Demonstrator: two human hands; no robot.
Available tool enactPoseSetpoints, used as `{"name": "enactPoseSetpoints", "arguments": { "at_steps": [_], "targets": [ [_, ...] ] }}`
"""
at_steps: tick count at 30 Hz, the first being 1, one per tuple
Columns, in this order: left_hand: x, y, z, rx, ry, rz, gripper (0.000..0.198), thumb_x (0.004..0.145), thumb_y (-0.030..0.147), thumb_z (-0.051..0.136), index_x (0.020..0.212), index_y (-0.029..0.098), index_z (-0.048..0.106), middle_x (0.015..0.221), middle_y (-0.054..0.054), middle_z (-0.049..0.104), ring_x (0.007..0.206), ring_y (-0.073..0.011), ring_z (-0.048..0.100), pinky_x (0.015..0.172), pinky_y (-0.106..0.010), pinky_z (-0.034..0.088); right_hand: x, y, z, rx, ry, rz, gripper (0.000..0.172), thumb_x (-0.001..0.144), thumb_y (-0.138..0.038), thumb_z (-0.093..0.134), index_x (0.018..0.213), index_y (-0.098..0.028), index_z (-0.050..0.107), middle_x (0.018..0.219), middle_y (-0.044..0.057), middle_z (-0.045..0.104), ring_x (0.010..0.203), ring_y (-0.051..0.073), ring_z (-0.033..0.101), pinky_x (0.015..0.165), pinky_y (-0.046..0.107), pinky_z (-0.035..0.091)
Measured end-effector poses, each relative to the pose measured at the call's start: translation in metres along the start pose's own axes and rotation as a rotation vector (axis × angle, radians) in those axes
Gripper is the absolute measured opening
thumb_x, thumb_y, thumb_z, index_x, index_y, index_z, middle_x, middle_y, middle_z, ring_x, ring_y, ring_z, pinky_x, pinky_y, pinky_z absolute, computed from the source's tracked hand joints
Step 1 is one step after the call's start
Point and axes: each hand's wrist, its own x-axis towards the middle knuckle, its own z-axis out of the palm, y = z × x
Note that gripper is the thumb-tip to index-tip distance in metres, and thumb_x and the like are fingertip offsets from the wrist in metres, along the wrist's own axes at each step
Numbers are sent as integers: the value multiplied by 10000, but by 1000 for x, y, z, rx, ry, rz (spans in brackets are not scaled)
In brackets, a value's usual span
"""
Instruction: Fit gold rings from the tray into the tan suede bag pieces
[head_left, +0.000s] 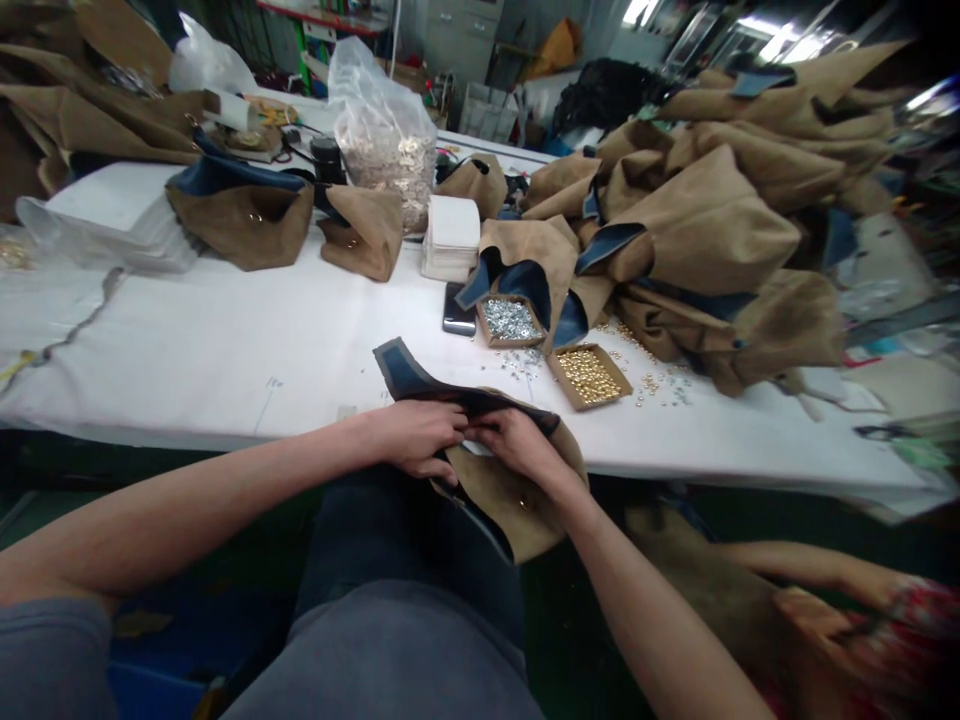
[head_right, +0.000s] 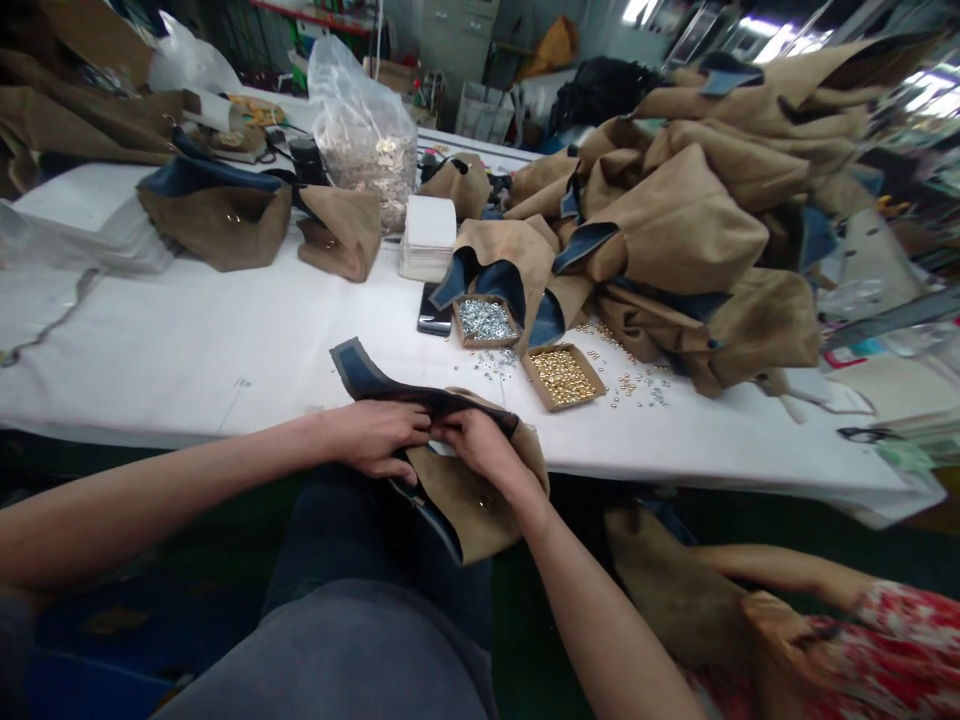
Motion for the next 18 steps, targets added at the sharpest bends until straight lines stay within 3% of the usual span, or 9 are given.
{"name": "enactPoseSetpoints", "arguments": {
  "at_steps": [4, 8, 14, 18],
  "targets": [
    [-2, -15, 1, -80, 19, 79, 418, 1059, 555, 836, 1250, 184, 838, 1296, -176, 762, 1291, -360, 695, 1077, -444, 588, 12, -2, -8, 23, -67, 136, 231, 995, -320, 808, 1127, -181, 937, 1085, 46, 869, 981, 273, 771, 937, 331, 557],
    [-6, -17, -1, -58, 47, 85, 339, 1037, 510, 865, 1170, 199, 850, 1339, -184, 753, 1325, -373, 687, 1098, -477, 574, 21, -6, -14, 4, -77, 245, 273, 941, -345, 845, 1120, -166, 946, 968, 33, 846, 868, 235, 710, 811, 309, 508],
    [-6, -10, -6, -40, 29, 81, 249, 1027, 453, 868, 1047, 204, 853, 1252, -168, 795, 1306, -372, 701, 1181, -513, 516, 24, -10, -11, -5, -52, 266, 264, 918, -348, 873, 1088, -160, 945, 937, 22, 835, 828, 211, 680, 775, 297, 473],
    [-6, -14, -6, -79, 10, 64, 250, 1033, 454, 863, 1064, 206, 855, 1290, -165, 790, 1294, -356, 714, 1178, -496, 515, 25, -11, -12, -59, -69, 283, 214, 936, -315, 849, 1069, -179, 947, 950, 17, 838, 832, 209, 673, 760, 290, 469]
  ]
}}
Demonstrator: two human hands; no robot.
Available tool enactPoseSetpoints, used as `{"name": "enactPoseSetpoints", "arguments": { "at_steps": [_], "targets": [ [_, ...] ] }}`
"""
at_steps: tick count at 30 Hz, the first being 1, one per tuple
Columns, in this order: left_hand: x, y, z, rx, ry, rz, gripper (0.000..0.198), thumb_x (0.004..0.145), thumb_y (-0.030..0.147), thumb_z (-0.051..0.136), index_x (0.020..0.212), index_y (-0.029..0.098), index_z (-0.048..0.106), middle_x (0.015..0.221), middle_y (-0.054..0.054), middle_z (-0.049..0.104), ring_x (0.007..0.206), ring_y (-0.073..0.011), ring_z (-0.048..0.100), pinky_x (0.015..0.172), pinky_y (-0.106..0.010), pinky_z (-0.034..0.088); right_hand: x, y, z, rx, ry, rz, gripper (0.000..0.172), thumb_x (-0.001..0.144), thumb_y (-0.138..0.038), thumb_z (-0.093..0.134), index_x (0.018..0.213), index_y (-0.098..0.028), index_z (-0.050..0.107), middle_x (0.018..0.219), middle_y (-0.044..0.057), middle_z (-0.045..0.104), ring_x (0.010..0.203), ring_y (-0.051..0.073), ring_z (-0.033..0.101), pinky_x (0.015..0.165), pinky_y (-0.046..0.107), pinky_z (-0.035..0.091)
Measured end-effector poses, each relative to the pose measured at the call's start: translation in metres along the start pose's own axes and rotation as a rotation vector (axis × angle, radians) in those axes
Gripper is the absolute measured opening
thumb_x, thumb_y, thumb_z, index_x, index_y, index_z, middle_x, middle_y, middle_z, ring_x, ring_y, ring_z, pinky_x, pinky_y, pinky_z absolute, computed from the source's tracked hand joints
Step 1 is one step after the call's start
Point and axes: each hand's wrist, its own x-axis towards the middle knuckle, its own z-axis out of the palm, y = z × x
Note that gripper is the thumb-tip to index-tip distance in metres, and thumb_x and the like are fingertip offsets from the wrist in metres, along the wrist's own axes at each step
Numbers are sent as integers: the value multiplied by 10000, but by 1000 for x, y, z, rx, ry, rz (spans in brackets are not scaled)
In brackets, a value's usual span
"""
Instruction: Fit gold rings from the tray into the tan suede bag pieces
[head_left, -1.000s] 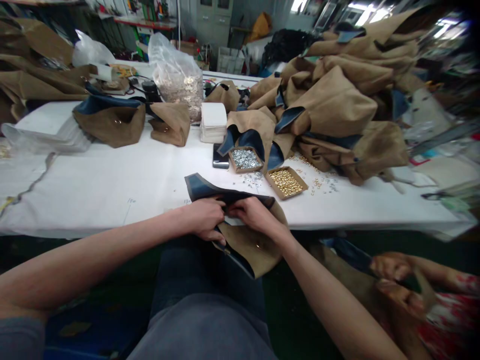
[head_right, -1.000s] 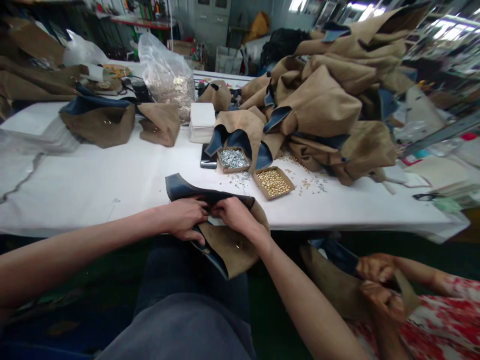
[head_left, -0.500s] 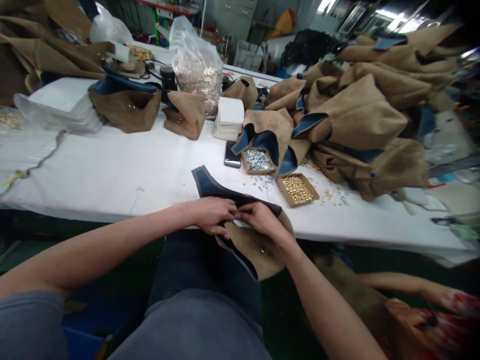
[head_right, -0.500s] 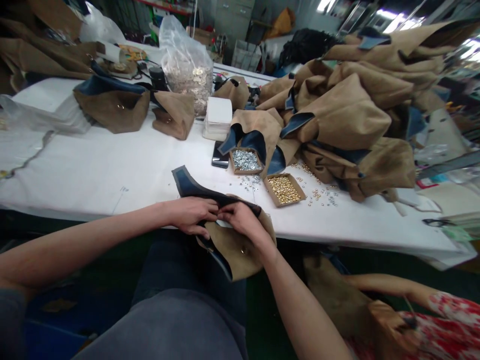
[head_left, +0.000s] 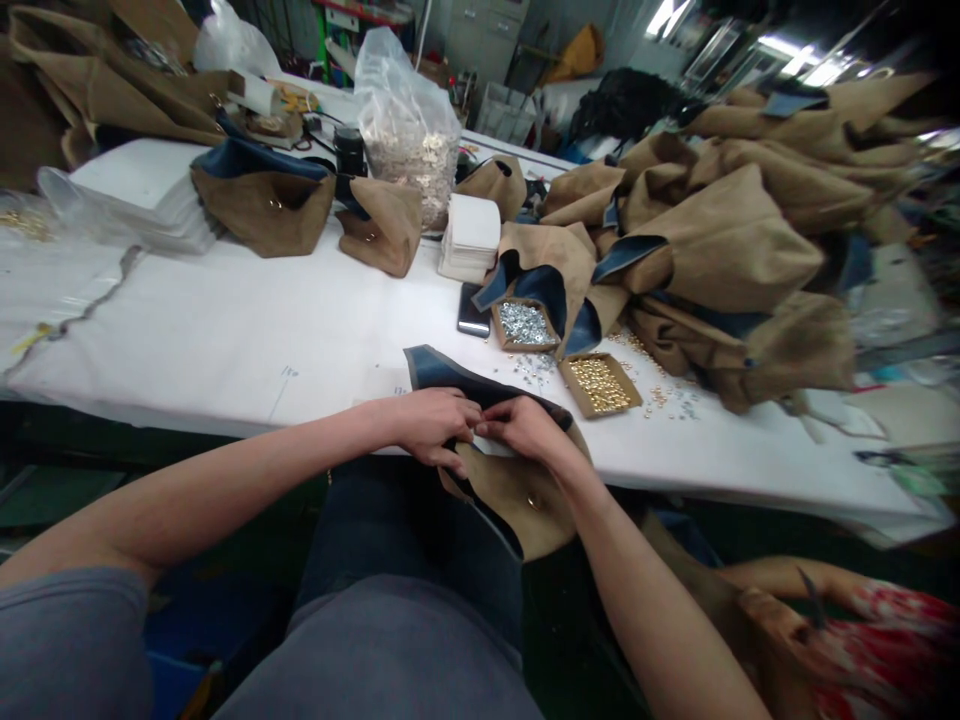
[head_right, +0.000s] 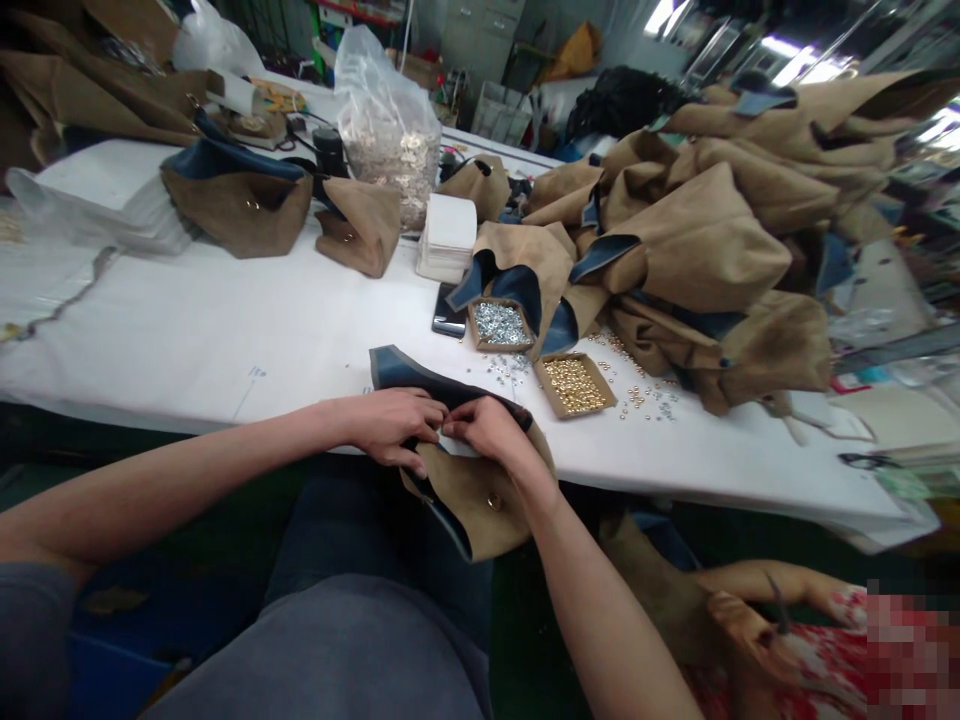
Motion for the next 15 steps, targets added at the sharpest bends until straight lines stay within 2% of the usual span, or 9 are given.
{"name": "enactPoseSetpoints", "arguments": {
  "at_steps": [4, 8, 12, 15],
  "targets": [
    [-3, -4, 6, -2, 30, 11, 246, 1017, 423, 886, 1112, 199, 853, 1269, -159, 793, 1289, -350, 722, 1145, -489, 530, -1, 2, -3, 9, -52, -54, 218, 951, -318, 826, 1073, -183, 945, 989, 16, 845, 882, 216, 692, 804, 286, 489],
    [-3, -4, 9, -1, 56, 13, 223, 1015, 409, 887, 1083, 200, 849, 1294, -153, 798, 1345, -363, 711, 1166, -507, 515, -1, 0, -1, 15, -41, -50, 236, 953, -335, 843, 1101, -182, 946, 984, 8, 845, 889, 218, 697, 802, 285, 486],
    [-2, -1, 6, -20, 61, 13, 222, 1015, 402, 886, 1065, 190, 844, 1251, -159, 801, 1299, -357, 725, 1162, -507, 515, 1, -12, 3, -62, -2, 25, 139, 952, -269, 877, 1041, -185, 944, 922, 7, 836, 829, 204, 694, 741, 284, 464],
    [-2, 2, 4, -26, 50, -8, 229, 1031, 421, 870, 1056, 195, 843, 1197, -153, 798, 1257, -349, 726, 1136, -496, 524, -1, -26, 5, -226, 90, 163, 62, 915, -232, 943, 970, -208, 929, 831, 16, 806, 767, 205, 700, 693, 295, 447]
  ]
}}
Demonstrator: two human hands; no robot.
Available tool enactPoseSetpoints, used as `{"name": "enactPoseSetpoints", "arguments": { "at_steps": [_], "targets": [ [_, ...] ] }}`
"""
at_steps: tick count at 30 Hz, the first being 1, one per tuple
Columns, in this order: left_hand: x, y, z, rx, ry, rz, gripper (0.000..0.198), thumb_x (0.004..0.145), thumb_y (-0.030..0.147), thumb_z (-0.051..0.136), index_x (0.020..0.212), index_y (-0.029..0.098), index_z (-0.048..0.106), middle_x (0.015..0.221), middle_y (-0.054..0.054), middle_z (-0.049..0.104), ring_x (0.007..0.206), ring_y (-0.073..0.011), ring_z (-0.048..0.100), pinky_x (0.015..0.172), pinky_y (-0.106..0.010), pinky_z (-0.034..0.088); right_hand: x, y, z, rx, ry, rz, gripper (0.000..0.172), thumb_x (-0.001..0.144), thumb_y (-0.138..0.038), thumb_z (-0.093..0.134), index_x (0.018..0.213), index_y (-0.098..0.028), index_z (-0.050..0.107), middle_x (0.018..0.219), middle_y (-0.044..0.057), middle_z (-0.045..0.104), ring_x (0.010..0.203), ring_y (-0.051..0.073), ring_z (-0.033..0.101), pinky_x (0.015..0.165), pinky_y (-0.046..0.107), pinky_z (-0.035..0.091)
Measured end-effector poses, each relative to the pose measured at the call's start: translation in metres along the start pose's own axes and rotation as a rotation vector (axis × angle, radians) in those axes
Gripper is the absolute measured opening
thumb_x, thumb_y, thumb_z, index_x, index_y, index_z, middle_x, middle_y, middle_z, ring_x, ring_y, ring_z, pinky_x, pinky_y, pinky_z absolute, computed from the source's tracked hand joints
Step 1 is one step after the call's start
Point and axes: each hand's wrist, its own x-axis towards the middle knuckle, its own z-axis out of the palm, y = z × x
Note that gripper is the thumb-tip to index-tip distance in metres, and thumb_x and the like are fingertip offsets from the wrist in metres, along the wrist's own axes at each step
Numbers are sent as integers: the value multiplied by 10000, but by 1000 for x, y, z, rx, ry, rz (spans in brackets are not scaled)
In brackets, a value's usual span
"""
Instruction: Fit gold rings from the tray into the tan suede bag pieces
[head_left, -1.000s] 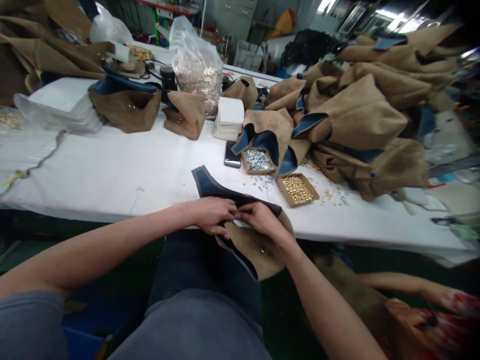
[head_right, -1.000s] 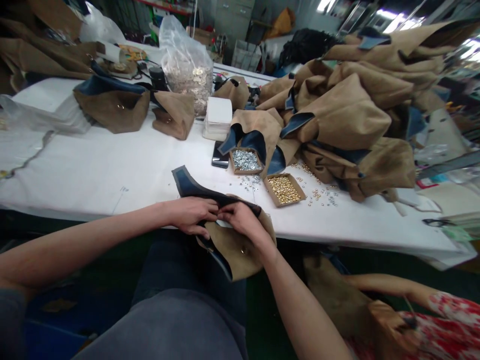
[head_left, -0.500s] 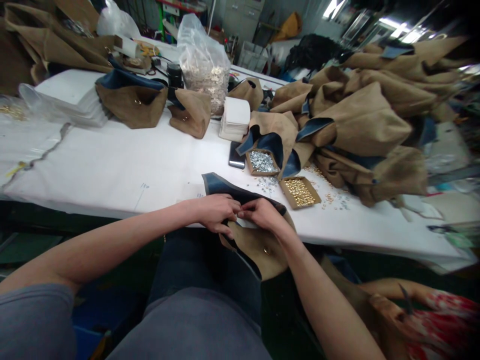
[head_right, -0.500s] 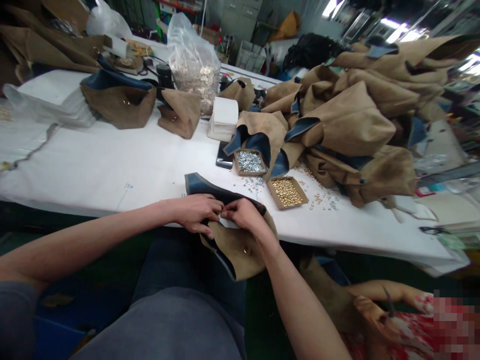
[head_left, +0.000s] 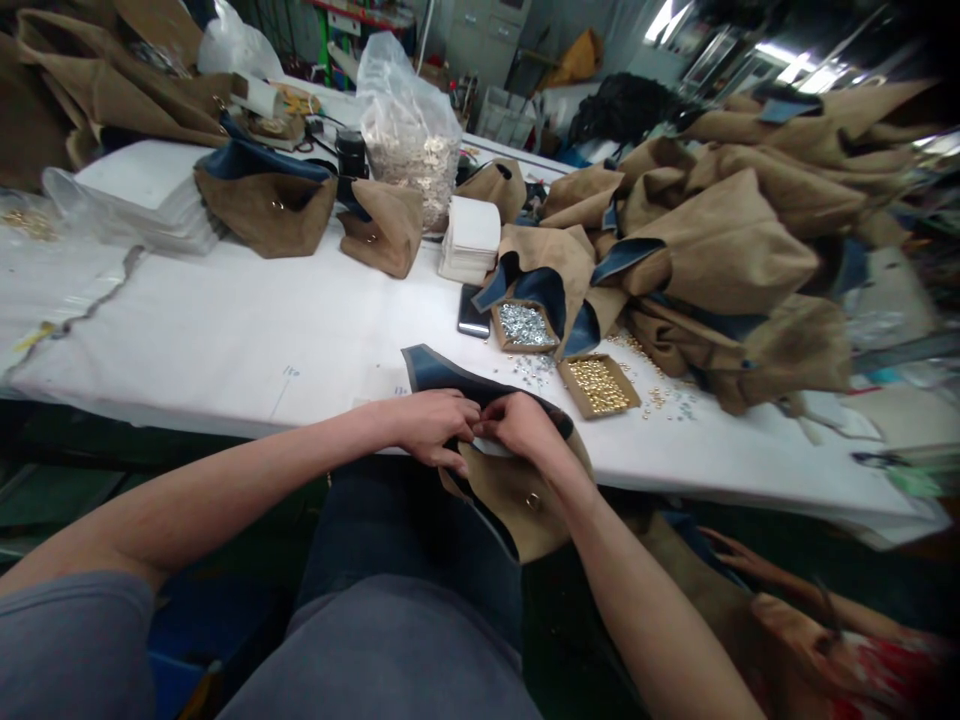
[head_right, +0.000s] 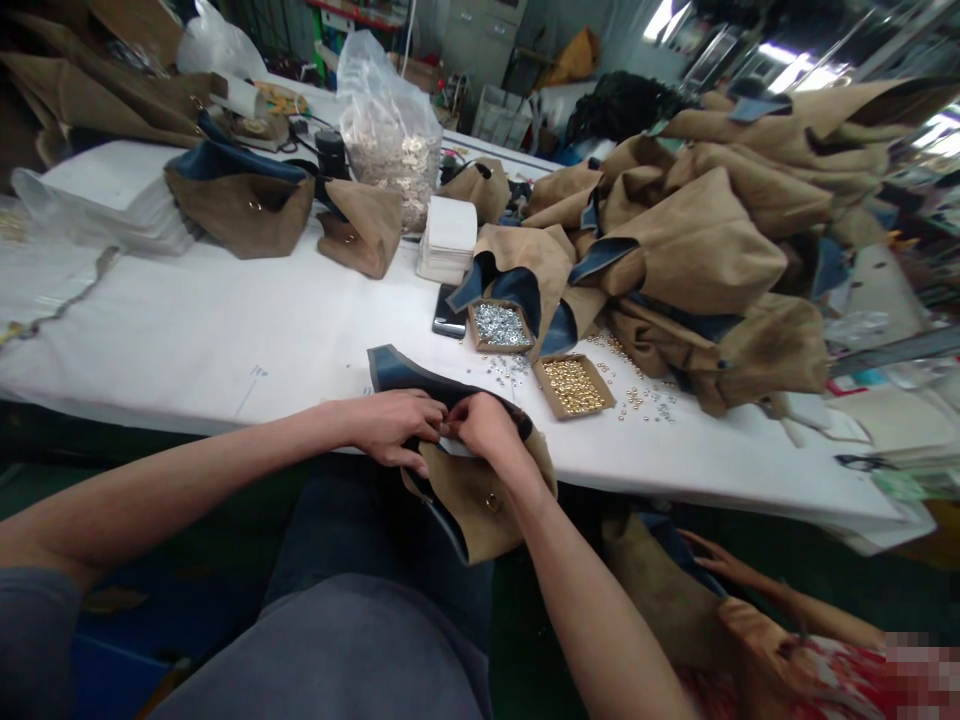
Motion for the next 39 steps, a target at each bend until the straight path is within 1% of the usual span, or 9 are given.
{"name": "enactPoseSetpoints", "arguments": {
  "at_steps": [4, 8, 15, 19, 23, 26, 29, 32, 39],
  "targets": [
    [0, 2, 2, 16, 3, -9, 311, 1042, 510, 858, 1056, 200, 853, 1173, -157, 785, 1214, -355, 720, 1077, -498, 541, -15, -23, -1, -285, 187, 134, 188, 894, -377, 1034, 941, -247, 907, 886, 78, 817, 863, 278, 770, 736, 321, 497],
    [-5, -3, 11, -23, 42, -1, 414, 1046, 585, 847, 1105, 176, 861, 1159, -168, 766, 1175, -353, 728, 1042, -478, 574, -34, -41, 7, -566, 314, 122, 214, 1033, -382, 922, 1057, -174, 877, 1023, 187, 818, 951, 356, 815, 757, 359, 537],
    [-19, -9, 28, -240, 172, -85, 486, 1071, 598, 823, 1320, 181, 849, 1312, -171, 744, 1226, -317, 751, 1069, -399, 609, -49, -40, 24, -686, 456, -79, 113, 1162, -253, 691, 1131, -162, 750, 1130, 204, 769, 1146, 384, 705, 991, 497, 493],
    [-19, -8, 31, -292, 195, -126, 501, 1056, 625, 834, 1295, 185, 862, 1263, -153, 753, 1166, -304, 767, 1046, -388, 619, -53, -45, 26, -747, 598, -142, 148, 1165, -190, 585, 1221, -152, 717, 1235, 231, 708, 1135, 402, 614, 993, 524, 470],
    [-21, -7, 36, -312, 227, -122, 515, 1067, 640, 818, 1289, 176, 852, 1275, -153, 752, 1185, -298, 761, 1067, -377, 611, -45, -44, 20, -714, 708, -224, 605, 1108, -131, 646, 1698, -92, 515, 1682, 289, 503, 1485, 441, 493, 1295, 592, 357],
    [-21, -4, 40, -240, 231, -126, 536, 1085, 658, 782, 1290, 166, 837, 1264, -163, 741, 1182, -304, 752, 1042, -384, 613, -28, -35, 6, -714, 533, -330, 880, 1014, -118, 799, 1796, -80, 397, 1761, 275, 446, 1631, 423, 401, 1390, 566, 268],
    [-18, 8, 39, -43, 205, -140, 526, 1102, 668, 742, 1237, 167, 825, 1260, -183, 738, 1228, -343, 727, 1115, -463, 595, -5, -27, -9, -653, 210, -416, 671, 968, -133, 858, 1602, -155, 637, 1451, 164, 716, 1384, 353, 640, 1241, 439, 437],
    [-16, 31, 34, 141, 248, -140, 407, 1163, 558, 671, 1207, 176, 805, 1311, -191, 750, 1350, -360, 675, 1289, -551, 487, 17, -26, -18, -614, 44, -469, 385, 984, -140, 831, 1358, -201, 765, 1332, 107, 765, 1236, 304, 722, 1056, 345, 505],
    [-38, 76, 29, 123, 943, -574, 257, 1162, 459, 717, 1219, 217, 779, 1365, -144, 762, 1301, -298, 706, 1153, -527, 533, 42, -38, -25, -734, -157, -492, 358, 864, -308, 1033, 1153, -185, 861, 1126, 127, 834, 1085, 346, 796, 880, 337, 510]
  ]
}}
